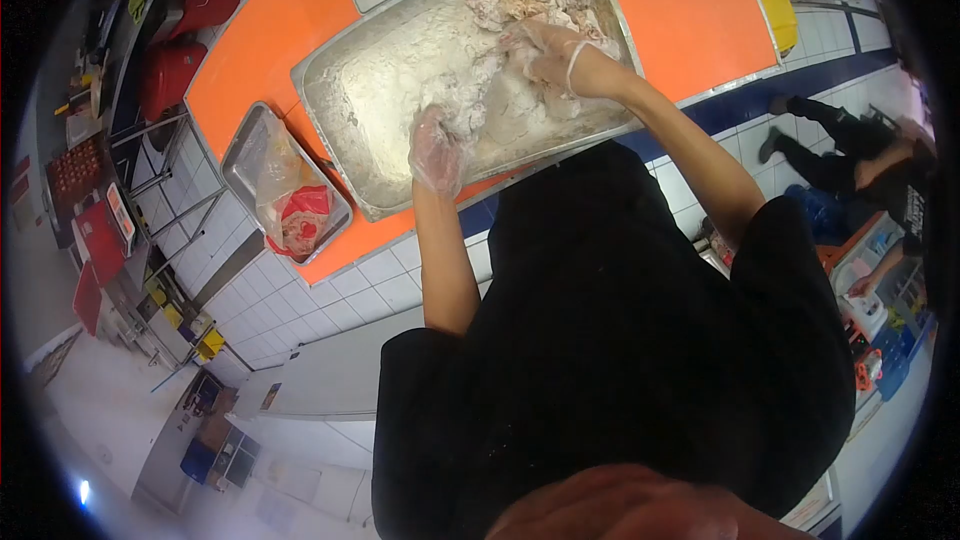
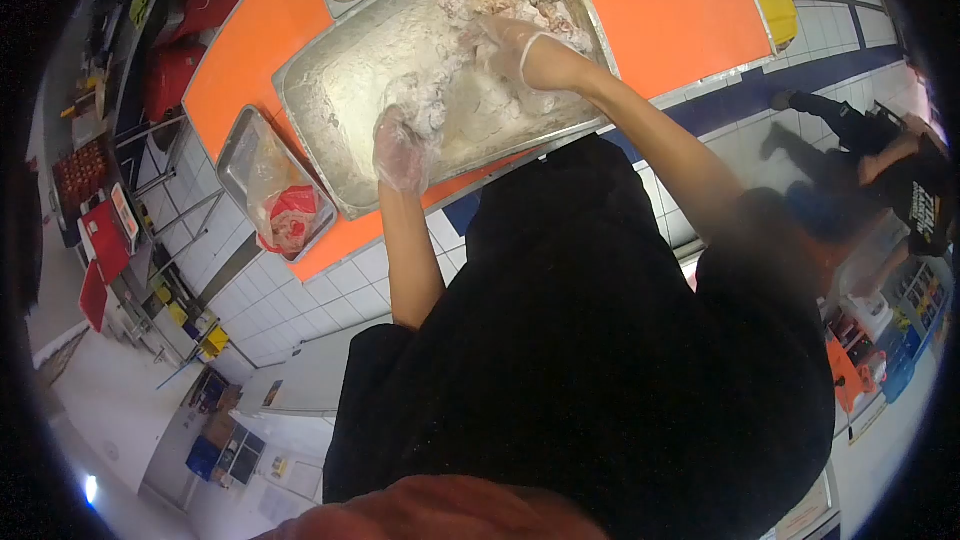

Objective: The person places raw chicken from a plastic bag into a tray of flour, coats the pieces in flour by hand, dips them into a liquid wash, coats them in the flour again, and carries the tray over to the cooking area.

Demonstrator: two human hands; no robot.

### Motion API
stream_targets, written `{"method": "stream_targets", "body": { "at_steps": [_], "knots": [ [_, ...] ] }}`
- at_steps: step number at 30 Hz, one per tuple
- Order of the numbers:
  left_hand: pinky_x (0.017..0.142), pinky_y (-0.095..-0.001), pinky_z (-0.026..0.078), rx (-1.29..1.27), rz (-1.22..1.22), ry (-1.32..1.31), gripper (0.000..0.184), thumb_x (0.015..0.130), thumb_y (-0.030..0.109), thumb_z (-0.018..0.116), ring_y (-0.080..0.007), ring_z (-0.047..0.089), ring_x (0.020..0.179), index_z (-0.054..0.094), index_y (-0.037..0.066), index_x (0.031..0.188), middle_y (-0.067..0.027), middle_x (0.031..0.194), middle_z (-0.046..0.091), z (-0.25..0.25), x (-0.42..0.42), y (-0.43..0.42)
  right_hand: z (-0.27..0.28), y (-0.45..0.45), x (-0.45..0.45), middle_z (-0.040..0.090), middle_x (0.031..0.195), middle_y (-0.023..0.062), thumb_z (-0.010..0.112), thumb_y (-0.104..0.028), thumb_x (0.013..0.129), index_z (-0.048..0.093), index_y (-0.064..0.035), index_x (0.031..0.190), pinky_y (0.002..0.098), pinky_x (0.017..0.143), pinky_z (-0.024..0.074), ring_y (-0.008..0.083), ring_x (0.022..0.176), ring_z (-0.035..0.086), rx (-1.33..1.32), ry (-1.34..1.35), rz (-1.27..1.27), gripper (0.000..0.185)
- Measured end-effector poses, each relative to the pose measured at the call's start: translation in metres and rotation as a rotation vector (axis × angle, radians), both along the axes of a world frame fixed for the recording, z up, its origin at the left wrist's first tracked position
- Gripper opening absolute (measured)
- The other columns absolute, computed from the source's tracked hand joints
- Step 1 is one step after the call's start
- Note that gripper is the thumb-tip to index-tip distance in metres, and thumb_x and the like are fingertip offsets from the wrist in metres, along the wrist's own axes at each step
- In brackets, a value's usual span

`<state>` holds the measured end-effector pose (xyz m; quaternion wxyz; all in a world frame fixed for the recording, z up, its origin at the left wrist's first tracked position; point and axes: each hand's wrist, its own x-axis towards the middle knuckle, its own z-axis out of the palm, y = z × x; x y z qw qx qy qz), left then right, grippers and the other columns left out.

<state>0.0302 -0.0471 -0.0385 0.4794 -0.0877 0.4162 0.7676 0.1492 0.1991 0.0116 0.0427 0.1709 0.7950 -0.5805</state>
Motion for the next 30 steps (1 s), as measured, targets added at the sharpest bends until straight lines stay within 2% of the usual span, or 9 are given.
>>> {"method": "stream_targets", "body": {
  "at_steps": [3,5,8,11,14,17,23,26,30],
  "knots": [
    [0.096,-0.0384,0.055,0.070,-0.052,-0.020,0.042,0.096,0.013,0.059,-0.0269,0.067,0.111,0.056,-0.005,0.134,-0.0161,0.126,0.066,0.008,-0.002,0.030,-0.033,-0.004,-0.007,0.069,0.113,0.0106,0.063,-0.021,0.098,0.054,-0.0031,0.140,0.0372,0.082,0.0534,0.0190,0.098,0.067,-0.858,-0.105,-0.157,0.046],
    [0.100,-0.0383,0.054,-0.034,-0.156,0.107,0.047,0.096,0.015,0.060,-0.0281,0.066,0.115,0.054,-0.007,0.138,-0.0178,0.132,0.064,0.012,-0.003,0.059,-0.005,-0.003,-0.010,0.069,0.119,0.0128,0.063,-0.027,0.101,0.052,-0.0026,0.142,0.0353,0.083,0.0544,0.0192,0.099,0.067,-0.583,-0.159,-0.152,0.049],
    [0.102,-0.0399,0.053,-0.674,-0.524,0.913,0.058,0.096,0.019,0.061,-0.0298,0.064,0.118,0.045,-0.007,0.146,-0.0183,0.134,0.063,-0.019,-0.014,0.070,0.002,0.002,0.000,0.069,0.123,0.0156,0.064,-0.033,0.102,0.046,-0.0017,0.148,0.0352,0.084,0.0557,0.0211,0.099,0.069,-0.430,-0.223,-0.154,0.058],
    [0.105,-0.0433,0.050,-0.371,-0.509,0.869,0.074,0.095,0.027,0.064,-0.0351,0.062,0.122,0.034,-0.004,0.155,-0.0210,0.136,0.063,-0.076,-0.018,0.069,0.015,0.014,0.022,0.065,0.131,0.0199,0.067,-0.036,0.100,0.050,-0.0046,0.147,0.0388,0.094,0.0520,0.0270,0.110,0.065,-0.159,-0.200,-0.149,0.059],
    [0.106,-0.0439,0.048,-0.953,-0.797,1.845,0.081,0.093,0.038,0.067,-0.0408,0.061,0.124,0.035,-0.001,0.156,-0.0260,0.136,0.062,-0.117,-0.006,0.076,-0.024,0.026,0.063,0.064,0.135,0.0218,0.068,-0.037,0.098,0.056,-0.0057,0.143,0.0418,0.102,0.0489,0.0318,0.121,0.062,0.078,-0.178,-0.232,0.057],
    [0.102,-0.0486,0.049,-0.983,-0.536,1.778,0.078,0.089,0.049,0.069,-0.0434,0.061,0.124,0.050,0.002,0.148,-0.0313,0.135,0.061,-0.094,0.009,0.078,-0.015,0.024,0.071,0.062,0.137,0.0234,0.068,-0.039,0.097,0.057,-0.0046,0.141,0.0442,0.107,0.0469,0.0364,0.128,0.059,0.210,-0.208,-0.191,0.057],
    [0.093,-0.0496,0.053,-0.954,-1.199,1.480,0.074,0.091,0.055,0.064,-0.0426,0.067,0.113,0.057,-0.002,0.138,-0.0283,0.122,0.069,-0.079,-0.034,0.103,-0.006,0.005,0.069,0.056,0.144,0.0251,0.067,-0.037,0.097,0.050,-0.0022,0.147,0.0452,0.114,0.0418,0.0394,0.136,0.052,0.468,-0.319,-0.092,0.064],
    [0.092,-0.0499,0.054,-0.836,-0.880,1.326,0.076,0.091,0.057,0.064,-0.0418,0.069,0.107,0.059,-0.003,0.136,-0.0278,0.112,0.072,-0.044,-0.025,0.097,0.001,0.002,0.064,0.058,0.141,0.0256,0.065,-0.038,0.096,0.048,-0.0059,0.149,0.0472,0.113,0.0410,0.0427,0.133,0.053,0.496,-0.364,-0.126,0.064],
    [0.090,-0.0470,0.055,-0.661,-0.829,1.294,0.071,0.090,0.053,0.068,-0.0404,0.070,0.101,0.060,-0.002,0.136,-0.0242,0.107,0.074,-0.020,-0.009,0.113,-0.020,0.002,0.057,0.060,0.138,0.0269,0.065,-0.035,0.096,0.042,-0.0090,0.151,0.0485,0.110,0.0428,0.0448,0.129,0.056,0.464,-0.141,-0.189,0.065]
  ]
}}
